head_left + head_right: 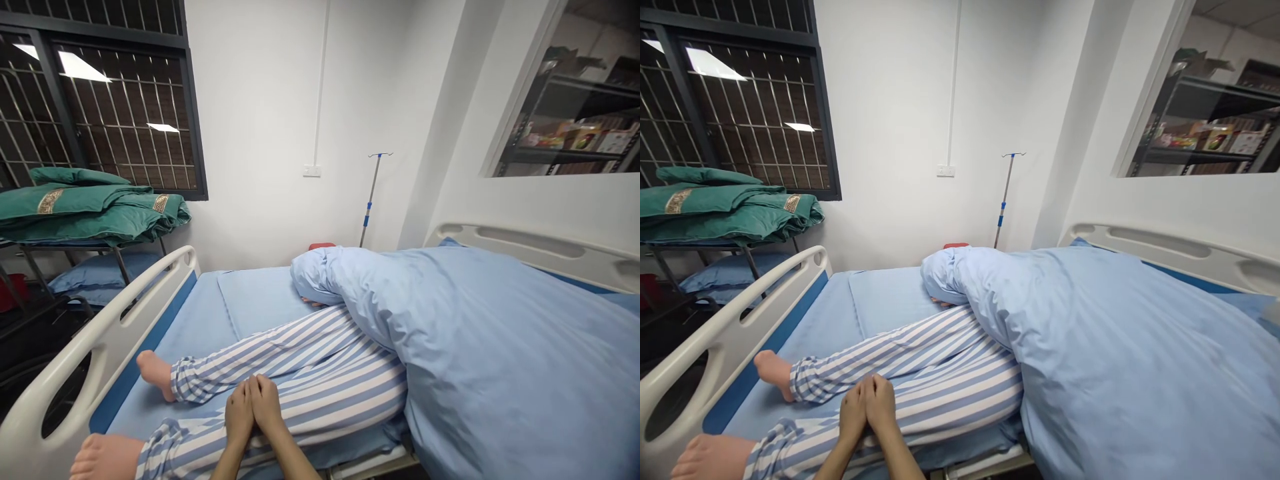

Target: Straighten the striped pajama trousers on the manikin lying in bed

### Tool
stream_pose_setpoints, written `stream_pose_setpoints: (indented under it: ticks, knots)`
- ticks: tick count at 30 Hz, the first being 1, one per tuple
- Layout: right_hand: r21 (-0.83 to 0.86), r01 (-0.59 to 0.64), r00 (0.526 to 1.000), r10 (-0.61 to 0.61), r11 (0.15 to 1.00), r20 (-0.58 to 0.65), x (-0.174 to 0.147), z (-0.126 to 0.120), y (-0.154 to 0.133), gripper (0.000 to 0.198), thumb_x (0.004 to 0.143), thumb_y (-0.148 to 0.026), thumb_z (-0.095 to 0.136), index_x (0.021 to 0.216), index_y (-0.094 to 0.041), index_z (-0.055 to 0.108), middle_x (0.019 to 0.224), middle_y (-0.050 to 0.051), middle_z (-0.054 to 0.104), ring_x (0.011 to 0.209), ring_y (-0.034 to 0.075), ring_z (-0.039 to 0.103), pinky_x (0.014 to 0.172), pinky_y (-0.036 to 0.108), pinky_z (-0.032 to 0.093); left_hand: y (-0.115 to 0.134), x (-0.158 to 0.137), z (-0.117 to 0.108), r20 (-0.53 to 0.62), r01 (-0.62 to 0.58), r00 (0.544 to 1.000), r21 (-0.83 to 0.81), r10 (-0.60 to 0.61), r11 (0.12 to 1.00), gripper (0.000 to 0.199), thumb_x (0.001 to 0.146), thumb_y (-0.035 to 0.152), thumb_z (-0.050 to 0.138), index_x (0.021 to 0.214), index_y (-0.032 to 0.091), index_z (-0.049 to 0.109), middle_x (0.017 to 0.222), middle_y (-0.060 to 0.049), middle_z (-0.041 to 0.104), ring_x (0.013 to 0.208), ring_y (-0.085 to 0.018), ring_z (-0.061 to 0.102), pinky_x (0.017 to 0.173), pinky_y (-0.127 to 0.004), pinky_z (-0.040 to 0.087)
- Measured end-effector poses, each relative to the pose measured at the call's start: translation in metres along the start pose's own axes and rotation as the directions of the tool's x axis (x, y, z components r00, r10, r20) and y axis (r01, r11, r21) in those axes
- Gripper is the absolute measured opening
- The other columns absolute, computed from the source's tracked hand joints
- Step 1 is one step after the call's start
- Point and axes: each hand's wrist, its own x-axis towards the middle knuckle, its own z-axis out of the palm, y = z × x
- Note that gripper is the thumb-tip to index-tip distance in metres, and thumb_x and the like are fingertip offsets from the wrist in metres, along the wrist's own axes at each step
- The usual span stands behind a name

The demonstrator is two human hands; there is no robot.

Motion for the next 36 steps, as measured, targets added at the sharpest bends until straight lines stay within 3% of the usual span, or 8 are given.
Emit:
stream_pose_setpoints:
  ticks: [3,8,16,24,26,29,33,36]
  knots:
    - [0.035,-0.017,0.999,0.019,0.999,-0.045,-0.005,0.003,0.009,0.041,0.088,-0.037,0.031,0.057,-0.018,0.051,0.052,0.002,0.056,0.049,0.012,0.046,0.049,0.024,0.024,0.002,-0.001,0.002,-0.005,-0.005,1.0,0.048,0.005,0.999,0.029,0.084,0.027,0.033,0.085,0.018,0.061,0.089,-0.008,0.067,0.084,-0.018,0.06,0.075,-0.026,0.04]
    - [0.04,0.014,0.997,-0.011,0.999,-0.077,-0.006,0.002,0.011,0.043,0.088,-0.037,0.031,0.057,-0.018,0.054,0.052,0.003,0.057,0.049,0.012,0.046,0.05,0.025,0.023,0.007,-0.001,-0.001,-0.019,0.03,0.999,-0.048,-0.031,0.998,0.032,0.085,0.03,0.032,0.084,0.019,0.062,0.086,-0.008,0.068,0.082,-0.017,0.061,0.072,-0.025,0.041]
    - [0.077,-0.012,0.995,0.02,0.997,-0.1,-0.007,-0.001,0.009,0.044,0.088,-0.039,0.031,0.057,-0.018,0.055,0.054,0.004,0.059,0.05,0.013,0.048,0.051,0.025,0.024,0.011,0.001,-0.008,0.045,0.01,0.999,-0.16,-0.003,0.987,0.04,0.082,0.038,0.033,0.062,0.017,0.06,0.071,-0.006,0.067,0.067,-0.016,0.057,0.063,-0.024,0.038]
    - [0.231,-0.041,0.994,0.062,0.972,-0.088,0.0,-0.004,0.01,0.05,0.09,-0.043,0.026,0.06,-0.018,0.057,0.06,0.005,0.062,0.057,0.015,0.054,0.054,0.024,0.031,0.051,0.01,-0.011,-0.144,0.06,0.979,-0.481,-0.147,0.875,0.041,0.08,0.044,0.033,0.05,0.018,0.045,0.046,0.001,0.048,0.05,-0.012,0.045,0.05,-0.023,0.035]
    - [0.269,-0.052,0.991,0.082,0.962,-0.103,0.0,-0.005,0.011,0.049,0.089,-0.046,0.027,0.058,-0.018,0.054,0.057,0.004,0.06,0.055,0.014,0.052,0.053,0.024,0.032,0.049,0.004,-0.004,-0.158,0.078,0.976,-0.391,-0.15,0.917,0.043,0.082,0.043,0.03,0.053,0.018,0.048,0.051,-0.001,0.054,0.054,-0.013,0.049,0.053,-0.024,0.036]
    - [0.29,-0.087,0.98,0.134,0.953,-0.147,0.0,-0.004,0.013,0.046,0.087,-0.046,0.031,0.055,-0.019,0.049,0.05,0.001,0.052,0.049,0.013,0.045,0.05,0.024,0.03,0.035,-0.007,0.006,-0.145,0.06,0.986,-0.133,-0.079,0.989,0.035,0.083,0.035,0.034,0.067,0.017,0.059,0.069,-0.006,0.065,0.068,-0.016,0.057,0.063,-0.025,0.039]
    - [0.299,-0.094,0.973,0.152,0.95,-0.176,-0.001,0.0,0.017,0.04,0.085,-0.044,0.036,0.055,-0.019,0.045,0.05,-0.001,0.049,0.049,0.012,0.042,0.049,0.023,0.029,0.025,-0.015,0.009,-0.068,0.072,0.996,0.108,-0.065,0.992,0.033,0.085,0.031,0.033,0.084,0.018,0.063,0.079,-0.009,0.068,0.077,-0.019,0.06,0.067,-0.027,0.039]
    - [0.291,-0.075,0.977,0.129,0.954,-0.17,0.0,0.003,0.02,0.039,0.085,-0.043,0.036,0.055,-0.019,0.045,0.051,-0.001,0.049,0.05,0.012,0.041,0.049,0.024,0.028,0.031,-0.015,0.005,-0.047,0.056,0.998,0.181,-0.048,0.982,0.036,0.087,0.03,0.03,0.086,0.017,0.063,0.08,-0.009,0.068,0.077,-0.02,0.061,0.066,-0.027,0.039]
